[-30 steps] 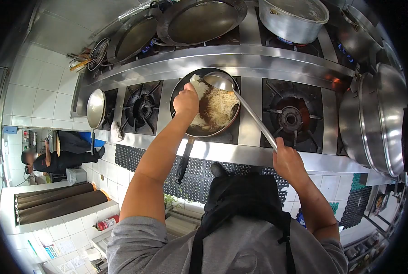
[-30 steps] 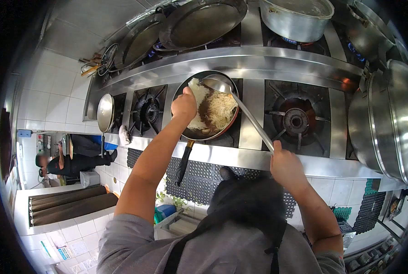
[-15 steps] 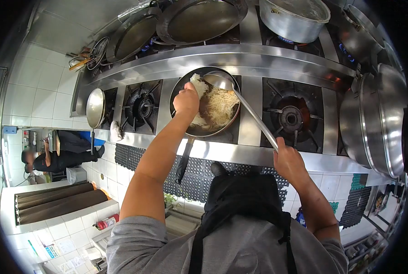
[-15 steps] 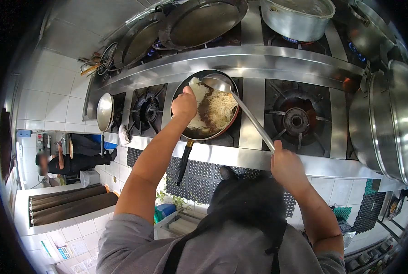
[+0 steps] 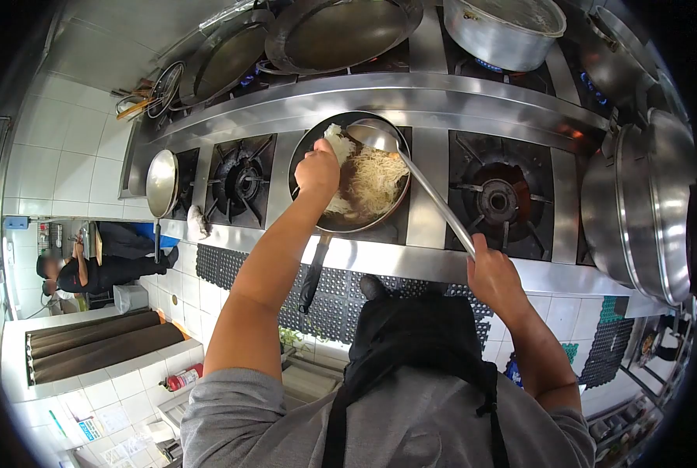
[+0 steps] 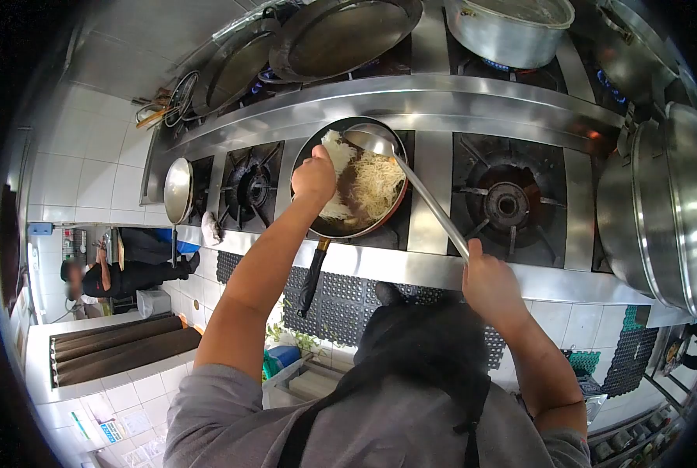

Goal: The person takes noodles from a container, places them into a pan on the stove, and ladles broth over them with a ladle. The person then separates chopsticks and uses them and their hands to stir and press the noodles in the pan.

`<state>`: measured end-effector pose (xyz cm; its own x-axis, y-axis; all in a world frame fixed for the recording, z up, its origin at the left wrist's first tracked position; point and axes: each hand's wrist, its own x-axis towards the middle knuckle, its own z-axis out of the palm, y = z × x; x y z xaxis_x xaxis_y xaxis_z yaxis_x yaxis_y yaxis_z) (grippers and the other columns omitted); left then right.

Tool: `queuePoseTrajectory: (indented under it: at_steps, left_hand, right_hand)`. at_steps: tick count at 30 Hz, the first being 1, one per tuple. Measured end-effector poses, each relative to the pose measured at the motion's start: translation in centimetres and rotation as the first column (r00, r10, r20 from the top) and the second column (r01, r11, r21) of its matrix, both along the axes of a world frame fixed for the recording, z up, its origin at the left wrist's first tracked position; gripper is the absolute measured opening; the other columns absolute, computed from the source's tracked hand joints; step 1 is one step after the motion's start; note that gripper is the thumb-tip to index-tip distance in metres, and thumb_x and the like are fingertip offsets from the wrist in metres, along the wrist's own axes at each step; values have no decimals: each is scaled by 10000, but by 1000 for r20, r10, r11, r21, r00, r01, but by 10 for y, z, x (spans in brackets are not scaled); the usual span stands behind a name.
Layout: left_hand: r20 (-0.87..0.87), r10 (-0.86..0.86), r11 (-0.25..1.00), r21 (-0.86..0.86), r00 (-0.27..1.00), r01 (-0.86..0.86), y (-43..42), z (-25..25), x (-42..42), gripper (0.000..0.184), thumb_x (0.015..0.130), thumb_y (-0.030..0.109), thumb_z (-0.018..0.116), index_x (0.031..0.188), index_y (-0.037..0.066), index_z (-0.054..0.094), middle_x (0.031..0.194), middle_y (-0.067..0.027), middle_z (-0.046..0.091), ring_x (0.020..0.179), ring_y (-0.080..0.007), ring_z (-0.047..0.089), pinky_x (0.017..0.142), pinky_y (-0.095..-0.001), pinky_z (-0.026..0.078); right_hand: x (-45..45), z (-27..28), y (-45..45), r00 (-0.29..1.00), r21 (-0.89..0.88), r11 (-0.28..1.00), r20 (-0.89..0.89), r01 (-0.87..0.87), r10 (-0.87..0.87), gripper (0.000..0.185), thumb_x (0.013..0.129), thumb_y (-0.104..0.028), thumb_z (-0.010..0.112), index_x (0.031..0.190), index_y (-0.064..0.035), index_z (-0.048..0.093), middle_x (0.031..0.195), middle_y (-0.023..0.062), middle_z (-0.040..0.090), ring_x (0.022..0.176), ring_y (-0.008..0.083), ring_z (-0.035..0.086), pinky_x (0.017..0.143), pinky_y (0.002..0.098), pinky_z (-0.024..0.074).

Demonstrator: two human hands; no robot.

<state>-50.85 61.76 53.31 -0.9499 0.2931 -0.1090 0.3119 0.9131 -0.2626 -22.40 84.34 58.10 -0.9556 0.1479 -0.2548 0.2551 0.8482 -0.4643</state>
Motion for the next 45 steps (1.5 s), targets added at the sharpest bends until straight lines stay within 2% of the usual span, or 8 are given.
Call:
queuePoseTrajectory:
  at_steps: [15,29,30,34,36,38,41,45]
  left_hand:
    - [41,-93,987,132,995,87,23,16,16,428,823,143,540,1131,-96,365,946,-198,642,838,-280,669,704,-343,546]
    - [496,-248,845,531,832,-64,21,-30,34,863,872,593,370,1422,-27,131,1385,-286,323,1273,-411,352,1058,-400,298]
    - [487,-181,780,600,855,-177,4,8,48,735,859,519,470,1353,-14,357,1307,-257,448,1207,-373,451,1008,-405,358]
    - [283,-97,293,925,954,-244,-102,-2,64,523,815,412,577,1099,-26,579,1063,-243,606,1013,-333,592,893,-380,445]
    - [298,100,392,865,949,-313,-145,14,100,523,852,452,532,1054,-28,589,1008,-226,625,945,-326,612,838,-361,469]
    - [645,-16,416,699,764,-582,-176,-21,123,529,891,494,498,1042,-6,587,905,-145,648,857,-213,619,732,-306,487]
    - [887,-343,8,333,310,-943,-143,8,174,465,934,469,435,1096,37,491,751,-78,585,504,-157,519,453,-293,438]
    - [843,-276,-70,461,461,-885,-92,0,207,276,912,255,545,948,-3,454,612,-40,472,419,-133,444,356,-282,368]
  right_hand:
    - [1,31,3,996,-92,993,-47,76,-80,240,809,-111,552,992,-6,438,758,257,602,758,464,575,691,523,458]
    - [15,102,11,1000,44,999,22,21,-22,304,785,-116,601,1042,-15,474,826,270,593,829,454,560,694,495,436]
    - [21,94,10,1000,88,996,18,7,-8,300,788,-113,595,1047,-23,473,802,271,593,788,460,563,674,506,441]
    - [41,65,-2,989,333,932,86,-142,120,335,808,-66,514,1125,0,432,740,243,601,665,425,598,604,502,484]
    - [44,67,-12,979,393,896,103,-205,178,336,800,-52,494,1119,30,428,756,248,606,643,404,612,591,480,501]
    - [43,66,-20,955,462,836,159,-296,251,389,791,-41,470,1160,58,402,775,251,609,642,371,634,586,443,523]
    - [29,58,-26,960,431,864,210,-260,185,345,816,-49,441,1143,44,383,778,246,611,691,385,634,620,459,520]
    - [11,34,-32,950,416,871,269,-260,156,258,839,-56,417,1080,21,365,789,248,615,738,403,629,651,482,510]
